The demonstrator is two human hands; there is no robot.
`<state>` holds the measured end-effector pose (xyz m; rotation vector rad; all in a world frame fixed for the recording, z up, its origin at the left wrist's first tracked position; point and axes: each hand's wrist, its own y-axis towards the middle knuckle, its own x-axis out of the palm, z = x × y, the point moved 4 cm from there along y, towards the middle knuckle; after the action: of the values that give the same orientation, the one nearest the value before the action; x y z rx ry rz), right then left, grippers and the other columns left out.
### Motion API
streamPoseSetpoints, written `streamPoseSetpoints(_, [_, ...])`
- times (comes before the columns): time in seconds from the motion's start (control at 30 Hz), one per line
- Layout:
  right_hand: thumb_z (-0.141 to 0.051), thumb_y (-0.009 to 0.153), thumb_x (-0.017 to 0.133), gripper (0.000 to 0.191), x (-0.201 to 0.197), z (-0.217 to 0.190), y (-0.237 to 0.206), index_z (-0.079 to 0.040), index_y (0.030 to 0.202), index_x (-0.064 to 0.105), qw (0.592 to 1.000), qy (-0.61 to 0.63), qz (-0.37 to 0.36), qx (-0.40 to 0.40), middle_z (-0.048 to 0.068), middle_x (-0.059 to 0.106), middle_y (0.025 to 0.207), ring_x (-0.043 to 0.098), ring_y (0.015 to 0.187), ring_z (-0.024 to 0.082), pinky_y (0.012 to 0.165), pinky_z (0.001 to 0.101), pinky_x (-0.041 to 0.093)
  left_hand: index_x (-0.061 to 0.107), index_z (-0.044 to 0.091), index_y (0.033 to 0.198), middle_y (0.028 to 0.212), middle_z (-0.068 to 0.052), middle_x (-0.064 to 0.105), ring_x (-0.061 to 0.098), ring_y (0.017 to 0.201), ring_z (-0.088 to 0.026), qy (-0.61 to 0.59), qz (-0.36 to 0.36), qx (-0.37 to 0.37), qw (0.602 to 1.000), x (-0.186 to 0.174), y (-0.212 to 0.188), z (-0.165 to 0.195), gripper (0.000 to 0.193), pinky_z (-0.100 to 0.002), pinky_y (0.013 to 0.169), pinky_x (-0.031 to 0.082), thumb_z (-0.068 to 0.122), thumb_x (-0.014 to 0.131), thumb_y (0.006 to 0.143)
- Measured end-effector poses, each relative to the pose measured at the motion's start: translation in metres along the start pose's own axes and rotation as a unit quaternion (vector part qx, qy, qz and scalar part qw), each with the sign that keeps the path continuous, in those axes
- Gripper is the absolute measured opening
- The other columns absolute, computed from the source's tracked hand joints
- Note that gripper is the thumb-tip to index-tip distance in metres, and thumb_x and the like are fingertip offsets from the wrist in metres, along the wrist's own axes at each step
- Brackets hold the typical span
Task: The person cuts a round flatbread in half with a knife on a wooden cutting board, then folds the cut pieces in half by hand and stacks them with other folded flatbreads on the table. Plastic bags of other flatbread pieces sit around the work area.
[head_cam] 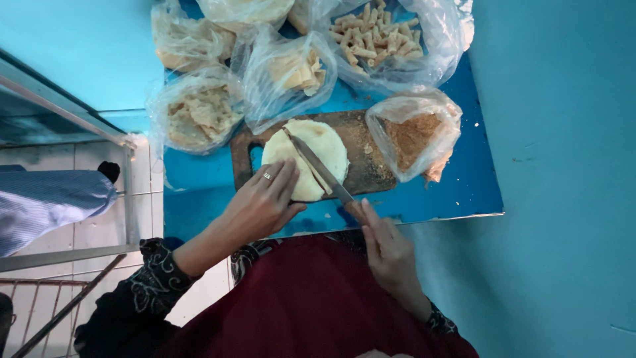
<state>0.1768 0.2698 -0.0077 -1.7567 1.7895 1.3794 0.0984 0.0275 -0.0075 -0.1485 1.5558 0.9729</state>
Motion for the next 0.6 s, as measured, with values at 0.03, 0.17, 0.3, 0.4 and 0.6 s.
streamPoseSetpoints(0.03, [-0.006, 0.099, 0.064, 0.048, 0.001, -0.001, -0.001, -0.009, 0.146, 0.055, 1.0, -0.01, -0.003, -0.001, 0.014, 0.068, 0.095, 0.067, 0.073, 0.029, 0.061, 0.041, 0.052, 0.06, -0.017, 0.125, 0.134, -0.031, 0.058, 0.057, 0.123, -0.042, 0.0, -0.006, 0.0, 1.0, 0.0, 0.0, 0.0, 0.069, -0.048, 0.106, 0.046, 0.043, 0.067, 0.092])
streamPoseSetpoints(0.17, [-0.006, 0.1, 0.063, 0.052, 0.003, -0.009, -0.001, -0.009, 0.15, 0.051, 1.0, -0.012, -0.002, -0.016, 0.013, 0.064, 0.093, 0.065, 0.073, 0.03, 0.061, 0.0412, 0.052, 0.059, -0.017, 0.126, 0.134, -0.031, 0.057, 0.056, 0.122, -0.043, -0.007, -0.012, 0.002, 1.0, 0.0, -0.001, -0.001, 0.07, -0.048, 0.106, 0.046, 0.044, 0.067, 0.092])
streamPoseSetpoints(0.3, [-0.007, 0.098, 0.065, 0.052, 0.007, -0.018, 0.002, -0.007, 0.149, 0.053, 0.995, -0.088, -0.015, -0.038, 0.009, 0.061, 0.087, 0.061, 0.064, 0.026, 0.054, 0.0396, 0.049, 0.058, -0.017, 0.126, 0.134, -0.032, 0.056, 0.055, 0.123, -0.044, -0.014, -0.024, -0.004, 1.0, 0.002, 0.0, -0.002, 0.071, -0.049, 0.106, 0.045, 0.045, 0.068, 0.092])
streamPoseSetpoints(0.4, [-0.008, 0.096, 0.067, 0.052, 0.014, -0.026, 0.003, -0.005, 0.147, 0.054, 0.983, -0.158, -0.036, -0.089, 0.007, 0.058, 0.082, 0.059, 0.057, 0.022, 0.05, 0.0369, 0.049, 0.056, -0.019, 0.127, 0.134, -0.033, 0.056, 0.055, 0.122, -0.044, 0.005, -0.024, 0.001, 1.0, 0.001, 0.001, -0.001, 0.078, -0.049, 0.106, 0.045, 0.047, 0.068, 0.088])
streamPoseSetpoints(0.6, [-0.008, 0.097, 0.067, 0.052, 0.008, -0.029, 0.001, -0.003, 0.147, 0.054, 0.977, -0.171, -0.055, -0.118, 0.006, 0.06, 0.086, 0.059, 0.058, 0.021, 0.05, 0.0357, 0.049, 0.057, -0.021, 0.125, 0.134, -0.033, 0.056, 0.054, 0.123, -0.043, -0.003, -0.019, -0.016, 1.0, -0.002, 0.002, 0.0, 0.077, -0.049, 0.107, 0.043, 0.046, 0.071, 0.088])
